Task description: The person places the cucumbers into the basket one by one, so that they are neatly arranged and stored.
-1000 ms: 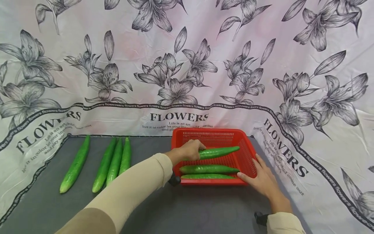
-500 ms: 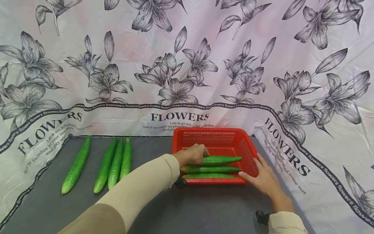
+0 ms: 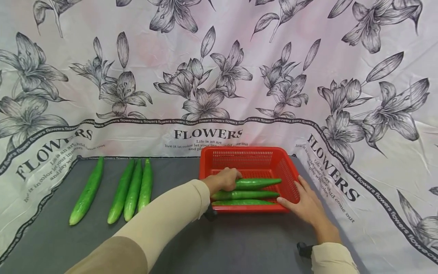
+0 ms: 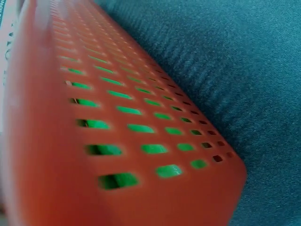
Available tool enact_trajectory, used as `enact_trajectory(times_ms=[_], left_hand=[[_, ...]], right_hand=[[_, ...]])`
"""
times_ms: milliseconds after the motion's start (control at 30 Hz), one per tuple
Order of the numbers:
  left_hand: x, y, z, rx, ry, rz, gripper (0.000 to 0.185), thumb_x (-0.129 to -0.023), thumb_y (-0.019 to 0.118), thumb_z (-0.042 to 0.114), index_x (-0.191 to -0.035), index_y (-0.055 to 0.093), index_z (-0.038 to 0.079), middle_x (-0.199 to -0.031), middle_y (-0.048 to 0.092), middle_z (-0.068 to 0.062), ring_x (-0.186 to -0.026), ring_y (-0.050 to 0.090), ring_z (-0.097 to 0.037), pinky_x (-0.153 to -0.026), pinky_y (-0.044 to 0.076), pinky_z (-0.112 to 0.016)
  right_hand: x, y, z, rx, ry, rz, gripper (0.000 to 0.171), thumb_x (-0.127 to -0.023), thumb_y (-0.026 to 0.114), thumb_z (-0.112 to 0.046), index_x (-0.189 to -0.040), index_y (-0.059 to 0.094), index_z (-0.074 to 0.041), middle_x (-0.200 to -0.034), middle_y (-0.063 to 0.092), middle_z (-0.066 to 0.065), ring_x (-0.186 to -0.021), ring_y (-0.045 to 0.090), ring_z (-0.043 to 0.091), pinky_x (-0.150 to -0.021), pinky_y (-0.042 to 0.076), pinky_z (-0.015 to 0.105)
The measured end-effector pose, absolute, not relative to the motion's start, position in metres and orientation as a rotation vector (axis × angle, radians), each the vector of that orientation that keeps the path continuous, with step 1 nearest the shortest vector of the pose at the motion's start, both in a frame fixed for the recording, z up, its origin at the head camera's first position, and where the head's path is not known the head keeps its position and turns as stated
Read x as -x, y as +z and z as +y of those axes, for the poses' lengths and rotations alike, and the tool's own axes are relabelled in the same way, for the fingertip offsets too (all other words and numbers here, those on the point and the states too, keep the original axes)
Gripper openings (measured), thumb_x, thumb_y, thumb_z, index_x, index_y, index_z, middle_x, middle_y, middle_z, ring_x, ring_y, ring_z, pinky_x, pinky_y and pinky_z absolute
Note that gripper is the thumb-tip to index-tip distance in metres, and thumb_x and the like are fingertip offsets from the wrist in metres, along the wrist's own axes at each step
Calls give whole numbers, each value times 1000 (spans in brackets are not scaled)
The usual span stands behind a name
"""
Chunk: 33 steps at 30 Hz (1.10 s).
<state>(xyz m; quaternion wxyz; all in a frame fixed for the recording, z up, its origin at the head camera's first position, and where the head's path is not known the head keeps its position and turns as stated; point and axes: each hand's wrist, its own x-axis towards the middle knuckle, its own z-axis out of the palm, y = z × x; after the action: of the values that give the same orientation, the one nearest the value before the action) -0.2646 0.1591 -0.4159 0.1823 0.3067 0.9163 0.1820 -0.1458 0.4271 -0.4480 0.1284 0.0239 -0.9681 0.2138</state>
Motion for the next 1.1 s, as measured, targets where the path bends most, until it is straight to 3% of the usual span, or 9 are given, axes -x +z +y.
enact_trajectory(times_ms=[200, 333, 433, 600, 833, 967, 1100], left_hand=[[263, -422, 156, -823, 513, 2550, 48, -78, 56, 3, -123, 51, 21, -116, 52, 7, -98, 47, -8, -70, 40, -23], [262, -426, 153, -752, 505, 2532, 50, -81, 52, 6, -127, 46, 24, -122, 47, 6, -76, 46, -10, -57, 36, -26], [261, -427, 151, -733, 480, 2527, 50, -83, 49, 7, -129, 43, 25, -126, 43, 6, -72, 41, -12, -55, 33, -28], [259, -425, 149, -745, 491, 2507, 49, -83, 48, 8, -128, 44, 25, -127, 42, 7, -92, 43, -10, -63, 35, -30], [259, -409, 146, -818, 533, 2454, 48, -80, 56, 10, -127, 46, 18, -125, 44, 4, -105, 43, -14, -64, 40, -27], [258, -397, 144, -857, 573, 2436, 49, -78, 63, 17, -125, 49, 18, -124, 45, 5, -119, 32, -19, -80, 41, -30], [257, -388, 142, -889, 640, 2411, 50, -76, 67, 20, -123, 51, 19, -120, 47, 6, -117, 34, -19, -82, 40, -31]], right_hand=[[148, -449, 427, -68, 633, -2816, 80, -73, 62, -47, -132, 34, 0, -139, 18, 15, -116, 25, 41, -81, 26, 59], [148, -450, 427, -88, 645, -2805, 80, -73, 63, -46, -132, 33, 0, -139, 18, 14, -117, 25, 41, -81, 26, 57], [148, -450, 428, -92, 649, -2804, 81, -73, 63, -45, -132, 33, 0, -140, 18, 14, -117, 25, 41, -82, 26, 57], [148, -452, 430, -91, 652, -2805, 81, -73, 63, -45, -132, 33, 0, -140, 18, 14, -117, 25, 41, -81, 26, 58], [149, -453, 429, -91, 642, -2810, 81, -73, 63, -46, -132, 33, -1, -140, 18, 13, -117, 26, 41, -80, 27, 57], [148, -452, 429, -90, 644, -2809, 80, -73, 63, -46, -132, 33, 0, -140, 18, 13, -116, 26, 40, -80, 28, 57], [147, -451, 429, -84, 642, -2815, 81, -73, 63, -46, -132, 33, 0, -140, 17, 12, -117, 25, 41, -80, 27, 57]])
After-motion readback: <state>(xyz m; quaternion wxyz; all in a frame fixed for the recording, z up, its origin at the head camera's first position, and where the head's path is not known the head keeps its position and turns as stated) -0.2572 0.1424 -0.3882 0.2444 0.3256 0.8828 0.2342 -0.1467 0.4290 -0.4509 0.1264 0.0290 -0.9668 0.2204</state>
